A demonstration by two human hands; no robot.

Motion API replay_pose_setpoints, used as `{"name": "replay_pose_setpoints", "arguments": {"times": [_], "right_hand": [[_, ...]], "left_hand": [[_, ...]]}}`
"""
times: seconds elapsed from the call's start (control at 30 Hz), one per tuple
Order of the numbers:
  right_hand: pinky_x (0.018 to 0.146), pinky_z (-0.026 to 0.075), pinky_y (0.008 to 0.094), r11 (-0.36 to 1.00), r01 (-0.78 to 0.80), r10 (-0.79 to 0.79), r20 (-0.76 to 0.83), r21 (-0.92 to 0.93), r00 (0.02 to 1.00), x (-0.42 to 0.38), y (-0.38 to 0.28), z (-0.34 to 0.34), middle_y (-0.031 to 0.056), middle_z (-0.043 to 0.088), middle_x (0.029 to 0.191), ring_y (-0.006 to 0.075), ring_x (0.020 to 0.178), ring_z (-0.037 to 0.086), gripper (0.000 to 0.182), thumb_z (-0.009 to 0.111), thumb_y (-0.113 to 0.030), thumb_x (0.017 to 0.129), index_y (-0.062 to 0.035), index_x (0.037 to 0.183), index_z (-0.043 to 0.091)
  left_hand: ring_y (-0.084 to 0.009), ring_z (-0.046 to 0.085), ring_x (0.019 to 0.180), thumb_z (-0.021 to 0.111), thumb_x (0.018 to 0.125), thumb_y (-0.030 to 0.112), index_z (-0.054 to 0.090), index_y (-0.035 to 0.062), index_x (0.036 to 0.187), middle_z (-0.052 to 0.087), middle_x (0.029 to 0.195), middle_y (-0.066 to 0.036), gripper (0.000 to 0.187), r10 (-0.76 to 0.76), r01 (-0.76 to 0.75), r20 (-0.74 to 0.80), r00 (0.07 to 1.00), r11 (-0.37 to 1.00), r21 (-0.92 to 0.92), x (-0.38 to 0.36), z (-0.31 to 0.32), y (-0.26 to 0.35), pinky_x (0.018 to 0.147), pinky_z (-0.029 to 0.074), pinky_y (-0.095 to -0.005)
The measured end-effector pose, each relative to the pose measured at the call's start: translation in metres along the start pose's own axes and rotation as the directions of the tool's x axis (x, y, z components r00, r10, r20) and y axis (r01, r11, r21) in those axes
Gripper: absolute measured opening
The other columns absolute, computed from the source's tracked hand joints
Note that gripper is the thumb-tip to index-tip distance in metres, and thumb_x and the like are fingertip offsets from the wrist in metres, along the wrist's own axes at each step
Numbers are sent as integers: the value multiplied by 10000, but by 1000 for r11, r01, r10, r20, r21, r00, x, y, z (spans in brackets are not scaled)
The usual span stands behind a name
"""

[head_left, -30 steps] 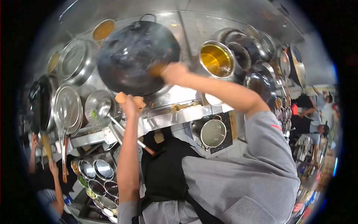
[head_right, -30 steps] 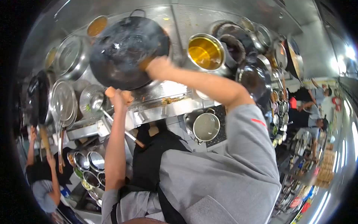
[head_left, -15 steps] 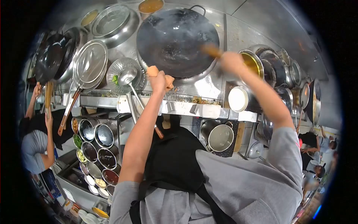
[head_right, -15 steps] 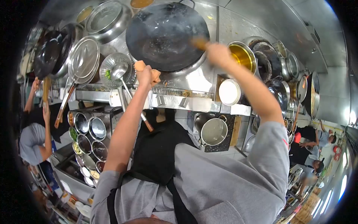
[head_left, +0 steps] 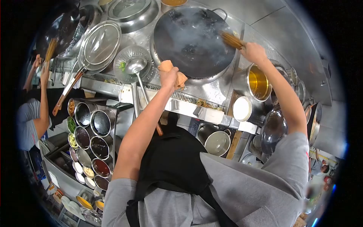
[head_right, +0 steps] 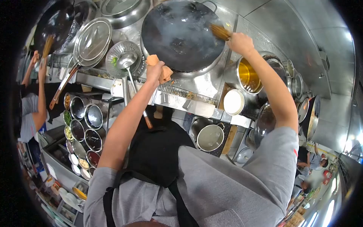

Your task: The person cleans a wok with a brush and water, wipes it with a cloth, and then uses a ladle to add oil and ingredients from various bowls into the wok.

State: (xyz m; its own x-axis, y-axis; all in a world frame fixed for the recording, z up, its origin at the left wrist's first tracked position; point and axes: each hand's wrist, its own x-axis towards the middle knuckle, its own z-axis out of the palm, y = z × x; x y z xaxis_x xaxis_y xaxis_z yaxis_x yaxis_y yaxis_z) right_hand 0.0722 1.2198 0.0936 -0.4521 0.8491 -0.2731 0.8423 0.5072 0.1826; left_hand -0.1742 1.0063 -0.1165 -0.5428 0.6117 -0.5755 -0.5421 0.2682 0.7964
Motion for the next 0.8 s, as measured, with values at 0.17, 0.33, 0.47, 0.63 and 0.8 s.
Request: {"name": "replay_pose_setpoints", "arguments": {"times": [0.17, 0.33, 0.47, 0.63, 0.8], "right_hand": [[867, 556, 475, 962, 268, -256, 189, -43, 948, -44, -15, 14, 182, 717, 1075, 360, 1005, 692, 392, 587, -329, 883, -247, 1256, 675], [868, 558, 475, 963, -25, 69, -157, 268, 985, 104, -91, 54, 156, 724, 1095, 373, 1021, 695, 336, 522, -298, 898, -170, 1154, 698], [753, 578, 497, 914, 380, -333, -278, 138, 901, 21, -189, 73, 223, 696, 898, 400, 821, 713, 297, 599, -209, 863, -30, 1101, 601], [714, 598, 455, 940, 122, -169, -124, -319, 978, 4, -81, 97, 185, 690, 989, 354, 855, 727, 406, 598, -242, 902, -17, 1239, 563], [734, 571, 521, 986, 37, 27, -385, 160, 923, 96, -143, 104, 198, 650, 1032, 410, 842, 707, 496, 564, -266, 917, -122, 1381, 464]], "left_hand": [[-249, 657, 892, 654, 771, 70, 421, -76, 1255, 595, 1051, -162, 557, 38, -36, -54, 998, 998, 45, 9, 7, -10, 794, 544, -388], [-267, 655, 904, 653, 762, 72, 381, -78, 1290, 578, 1085, -185, 613, 3, -3, -62, 998, 1000, 5, 1, 8, 2, 794, 546, -389], [-239, 647, 843, 636, 784, 77, 456, -38, 1175, 591, 991, -135, 445, 4, 6, -86, 996, 994, 111, -14, 4, 1, 743, 541, -375], [-206, 635, 769, 612, 806, 56, 544, 16, 1054, 601, 900, -78, 260, 8, -10, -81, 997, 1000, -19, -29, 12, 26, 689, 533, -369], [-272, 660, 851, 661, 779, 115, 376, -111, 1239, 587, 1055, -206, 587, 68, -69, 14, 998, 995, 68, 3, -1, -1, 740, 553, -370]]}}
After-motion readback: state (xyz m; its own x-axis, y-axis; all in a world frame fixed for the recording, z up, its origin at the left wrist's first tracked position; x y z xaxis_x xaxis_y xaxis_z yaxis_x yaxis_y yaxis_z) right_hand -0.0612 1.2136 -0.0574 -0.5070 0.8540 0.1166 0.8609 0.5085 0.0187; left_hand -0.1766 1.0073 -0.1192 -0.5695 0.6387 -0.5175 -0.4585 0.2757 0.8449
